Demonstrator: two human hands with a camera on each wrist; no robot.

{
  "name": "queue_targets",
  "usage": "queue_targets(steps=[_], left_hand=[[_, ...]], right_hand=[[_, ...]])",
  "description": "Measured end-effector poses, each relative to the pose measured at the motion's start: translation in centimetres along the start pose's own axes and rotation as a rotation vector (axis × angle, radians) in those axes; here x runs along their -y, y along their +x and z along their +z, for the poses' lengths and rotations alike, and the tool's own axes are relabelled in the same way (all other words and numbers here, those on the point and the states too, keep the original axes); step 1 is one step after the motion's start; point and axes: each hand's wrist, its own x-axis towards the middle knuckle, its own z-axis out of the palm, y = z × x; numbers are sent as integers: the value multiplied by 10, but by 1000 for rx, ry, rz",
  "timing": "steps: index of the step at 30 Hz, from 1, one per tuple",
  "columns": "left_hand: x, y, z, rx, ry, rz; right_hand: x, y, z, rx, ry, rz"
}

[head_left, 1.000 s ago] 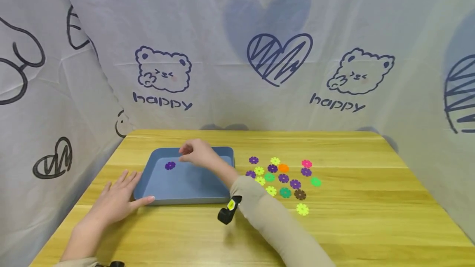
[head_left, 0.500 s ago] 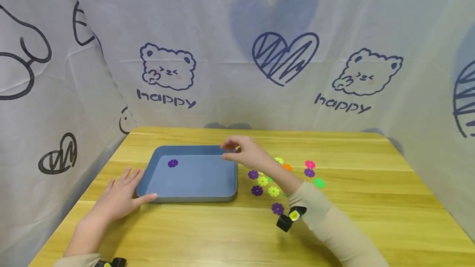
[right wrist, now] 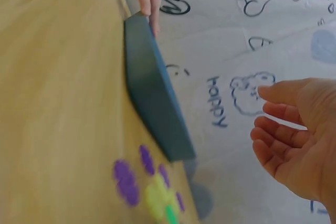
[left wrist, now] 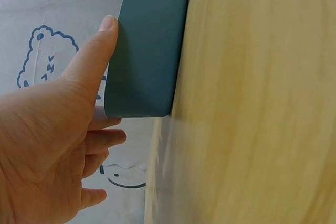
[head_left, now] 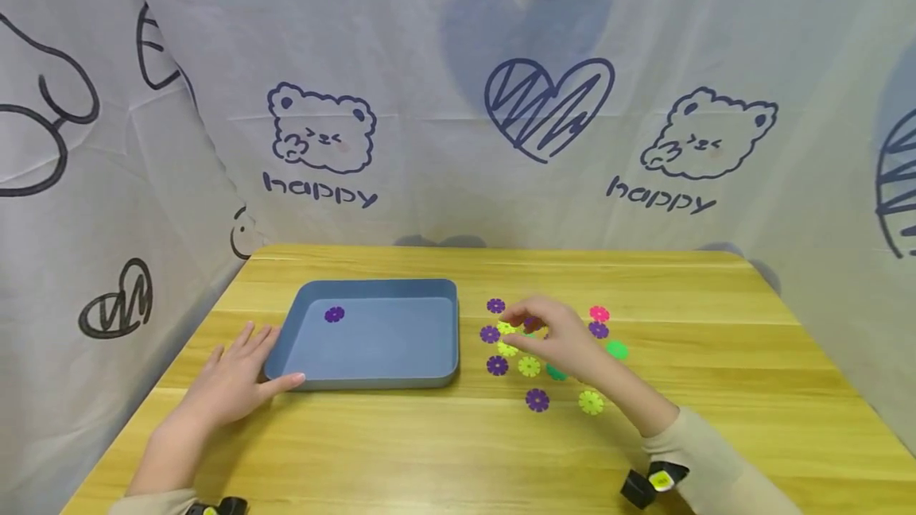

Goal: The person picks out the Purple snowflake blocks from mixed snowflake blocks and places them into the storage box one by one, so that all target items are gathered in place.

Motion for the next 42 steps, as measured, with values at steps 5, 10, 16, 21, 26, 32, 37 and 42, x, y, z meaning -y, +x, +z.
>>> queue_targets(steps=[5,10,16,21,26,32,37,42], left_hand=[[-1,0,-1,5,-6,-2],[-1,0,-2,10,-11,-2],[0,1,-2,13,-11,-1],[0,2,-1,10,-12,2],[0,2,1,14,-15,1],[0,1,1,19,-16,-3],[0,1,1,15,-11,-3],[0,2,2,10,-7,-2]], right_hand=[[-23,-23,-4,44,-10,24],[-43,-41,-5,145,-82,-3],[-61,-53,-3,273,-110,8],[-70,-56,3,311,-162,19],[-71,-58,7,326,-168,22],[-69,-57,7,332,-139,28],[-67,-57,6,342,-114,49],[-65,-53,7,343,-76,61]])
